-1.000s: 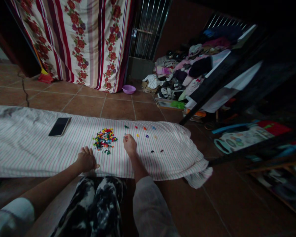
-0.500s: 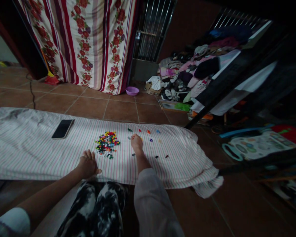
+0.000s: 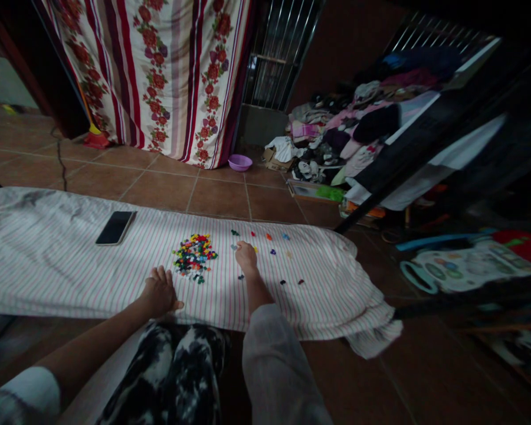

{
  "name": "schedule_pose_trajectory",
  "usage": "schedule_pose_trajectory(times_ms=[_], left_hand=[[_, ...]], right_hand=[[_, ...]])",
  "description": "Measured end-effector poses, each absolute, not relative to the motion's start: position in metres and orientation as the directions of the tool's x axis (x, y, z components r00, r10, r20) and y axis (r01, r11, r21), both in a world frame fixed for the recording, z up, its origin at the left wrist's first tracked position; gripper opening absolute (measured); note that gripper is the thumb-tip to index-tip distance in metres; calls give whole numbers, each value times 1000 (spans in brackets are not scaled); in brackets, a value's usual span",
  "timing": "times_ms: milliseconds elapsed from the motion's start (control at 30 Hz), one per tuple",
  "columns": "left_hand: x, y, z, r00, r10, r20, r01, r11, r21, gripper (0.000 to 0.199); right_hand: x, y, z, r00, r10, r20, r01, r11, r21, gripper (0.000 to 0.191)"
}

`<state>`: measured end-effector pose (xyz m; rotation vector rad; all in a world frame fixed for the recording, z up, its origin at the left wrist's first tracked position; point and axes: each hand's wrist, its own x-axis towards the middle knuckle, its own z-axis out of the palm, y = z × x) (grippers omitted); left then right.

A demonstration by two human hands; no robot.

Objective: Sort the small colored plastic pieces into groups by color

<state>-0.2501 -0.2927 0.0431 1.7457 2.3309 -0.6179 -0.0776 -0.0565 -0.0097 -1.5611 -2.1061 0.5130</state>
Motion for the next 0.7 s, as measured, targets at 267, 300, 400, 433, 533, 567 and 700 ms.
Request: schedule_pose_trajectory(times_ms=[267, 300, 400, 433, 533, 567, 700], left_hand=[[-249, -291, 47, -321, 862, -391, 943, 252, -220, 99], [-249, -291, 47, -320, 863, -390, 943, 253, -215, 99], [-248, -292, 48, -322, 861, -393, 944, 259, -205, 98], [-248, -292, 48, -327, 858, -397, 942, 263, -208, 98], [-248, -292, 49, -335, 855, -396, 941, 278, -195, 98], [-248, -292, 49, -335, 856, -394, 941, 281, -189, 98], [-248, -293, 50, -338, 850, -404, 939, 273, -210, 99]], right_hand=[[-89, -86, 13, -310, 924, 223, 730, 381, -567, 31], [-92, -93, 14, -341, 911, 230, 704, 410, -580, 29], [-102, -117, 13, -450, 868, 211, 644, 479, -596, 24], [-105, -124, 12, -485, 853, 193, 632, 495, -597, 22], [-112, -146, 6, -565, 813, 139, 613, 527, -588, 21], [-113, -151, 5, -583, 802, 127, 611, 536, -582, 21], [-115, -166, 1, -625, 774, 101, 606, 563, -561, 22]])
